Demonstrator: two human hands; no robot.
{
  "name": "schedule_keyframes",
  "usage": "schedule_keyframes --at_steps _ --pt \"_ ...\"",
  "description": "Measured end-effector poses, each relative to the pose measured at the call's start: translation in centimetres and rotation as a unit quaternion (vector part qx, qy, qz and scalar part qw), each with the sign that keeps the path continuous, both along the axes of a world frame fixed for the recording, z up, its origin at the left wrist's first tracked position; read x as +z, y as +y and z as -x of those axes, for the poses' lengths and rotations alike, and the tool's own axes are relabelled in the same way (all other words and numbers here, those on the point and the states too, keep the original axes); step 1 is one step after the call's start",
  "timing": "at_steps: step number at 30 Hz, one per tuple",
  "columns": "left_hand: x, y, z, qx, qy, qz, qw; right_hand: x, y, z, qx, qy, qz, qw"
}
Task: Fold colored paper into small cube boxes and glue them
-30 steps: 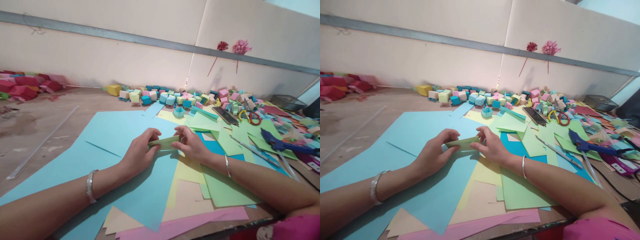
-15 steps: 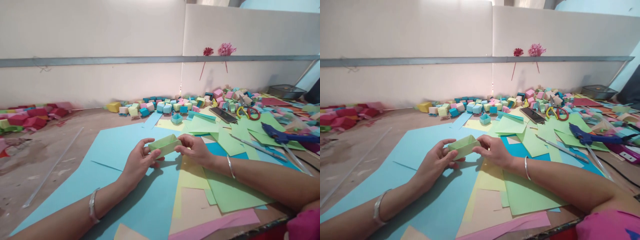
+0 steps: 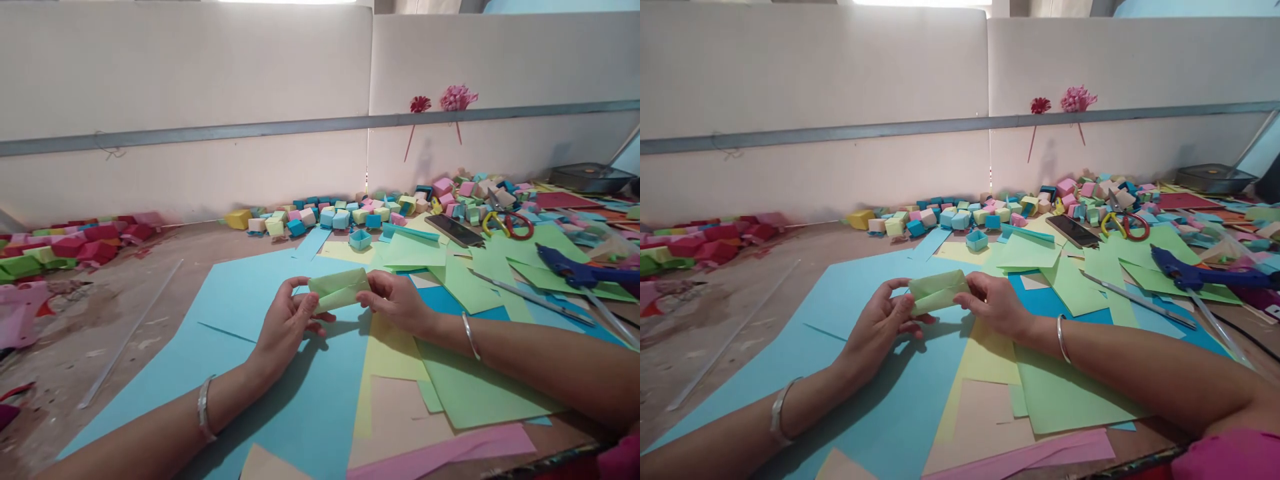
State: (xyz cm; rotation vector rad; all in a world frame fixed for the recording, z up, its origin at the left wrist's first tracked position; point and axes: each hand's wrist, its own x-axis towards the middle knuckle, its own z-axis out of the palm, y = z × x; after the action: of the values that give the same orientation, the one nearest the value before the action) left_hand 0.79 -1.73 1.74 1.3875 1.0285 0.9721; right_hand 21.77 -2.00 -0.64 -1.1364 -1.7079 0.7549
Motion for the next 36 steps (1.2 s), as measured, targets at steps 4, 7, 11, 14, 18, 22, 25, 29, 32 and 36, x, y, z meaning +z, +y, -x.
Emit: schedule_keyframes --at_steps 4,7,11,14,18,22,25,29,32,36 --pt "0.23 -0.19 0.03 -0.004 -0.044 -0.009 0.999 -0.19 0.33 -0.14 -0.007 0.056 0.026 0.998" --pt "0.15 -0.15 0.03 0.006 -0.058 -0.012 0.998 -0.35 0.57 -0.30 -0.006 0.081 0.035 0.996" --pt "-0.32 0.09 0.19 -0.016 -0.012 0.000 1.000 -0.28 0.47 -0.24 -0.004 0.083 0.035 0.996" --pt "-0.62 0.19 0.36 -0.015 0.028 -0.005 1.000 -0.14 0.23 -0.05 0.006 0.078 0.033 0.996" --pt "-0.61 0.17 0.34 0.008 0.024 -0.022 0.999 -0.19 0.12 0.12 0.013 0.081 0.041 0.996" --pt "-0.42 0.07 0.24 0.022 0.012 -0.016 1.000 -0.32 0.14 0.13 0.015 0.082 0.047 0.995" --pt "-0.40 0.18 0.30 0.022 0.006 -0.004 1.000 -0.29 0.10 0.08 0.016 0.083 0.044 0.995" --pt "-0.57 0.44 0.39 0.002 0.006 0.047 0.999 -0.22 0.10 -0.01 0.006 0.091 0.040 0.995" --pt "-0.56 0.38 0.27 -0.010 0.004 0.070 0.997 -0.25 0.14 -0.06 0.000 0.099 0.038 0.994" --pt "-0.26 0.12 0.05 0.014 0.013 0.054 0.998 -0.25 0.05 0.02 0.016 0.099 0.038 0.994"
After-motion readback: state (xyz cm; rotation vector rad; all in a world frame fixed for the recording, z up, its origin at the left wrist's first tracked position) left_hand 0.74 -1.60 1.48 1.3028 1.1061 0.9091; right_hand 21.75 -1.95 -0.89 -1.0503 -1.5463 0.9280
